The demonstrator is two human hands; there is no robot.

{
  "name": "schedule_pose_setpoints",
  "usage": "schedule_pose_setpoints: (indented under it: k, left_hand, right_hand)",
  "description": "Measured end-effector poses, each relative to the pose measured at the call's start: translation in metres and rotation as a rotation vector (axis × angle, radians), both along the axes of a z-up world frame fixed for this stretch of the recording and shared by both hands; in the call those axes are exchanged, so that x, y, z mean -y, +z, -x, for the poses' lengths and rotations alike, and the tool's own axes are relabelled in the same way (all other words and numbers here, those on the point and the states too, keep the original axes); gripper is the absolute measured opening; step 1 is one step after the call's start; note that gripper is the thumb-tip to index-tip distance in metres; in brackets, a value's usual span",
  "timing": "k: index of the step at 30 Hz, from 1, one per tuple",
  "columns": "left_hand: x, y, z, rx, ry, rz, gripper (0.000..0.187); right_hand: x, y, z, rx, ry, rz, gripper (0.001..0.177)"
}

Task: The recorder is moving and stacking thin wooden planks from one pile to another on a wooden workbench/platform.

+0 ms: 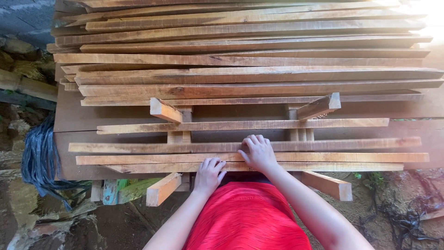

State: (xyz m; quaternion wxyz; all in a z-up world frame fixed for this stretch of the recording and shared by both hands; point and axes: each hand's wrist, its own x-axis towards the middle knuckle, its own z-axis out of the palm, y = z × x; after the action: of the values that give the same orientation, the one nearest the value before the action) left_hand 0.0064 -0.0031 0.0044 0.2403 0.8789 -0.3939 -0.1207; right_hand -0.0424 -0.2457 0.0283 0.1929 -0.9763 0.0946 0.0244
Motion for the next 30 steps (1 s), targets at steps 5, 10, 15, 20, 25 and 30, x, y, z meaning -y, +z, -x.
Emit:
schedule_pose_setpoints:
  k: [5, 10, 15, 20, 25, 30]
  left_hand:
    - [0.000, -0.002, 0.001, 0.010, 0.007, 0.011, 0.034]
    - [0.000, -0.001, 0.001, 0.013, 0.003, 0.005, 0.035]
    - [0.000, -0.001, 0.003, 0.011, 0.018, 0.005, 0.035]
    - [0.002, -0.002, 0.003, 0.011, 0.020, 0.001, 0.035]
    - [-0.001, -0.001, 0.003, 0.000, 0.010, -0.006, 0.035]
    - [0.001, -0.001, 0.000, 0.012, 0.008, 0.000, 0.034]
  right_hand:
    - [0.008, -0.017, -0.014, -0.201, 0.013, -0.068, 0.041]
    - [0.020, -0.032, -0.016, -0.313, 0.062, -0.162, 0.044]
    - [0.014, -0.009, -0.011, 0.045, 0.092, -0.113, 0.036]
    - [0.000, -0.021, -0.003, 0.104, 0.006, -0.098, 0.036]
    - [-0.006, -0.025, -0.006, 0.056, -0.026, -0.047, 0.044]
    - [-0.008, -0.037, -0.010, 0.043, -0.050, -0.025, 0.045]
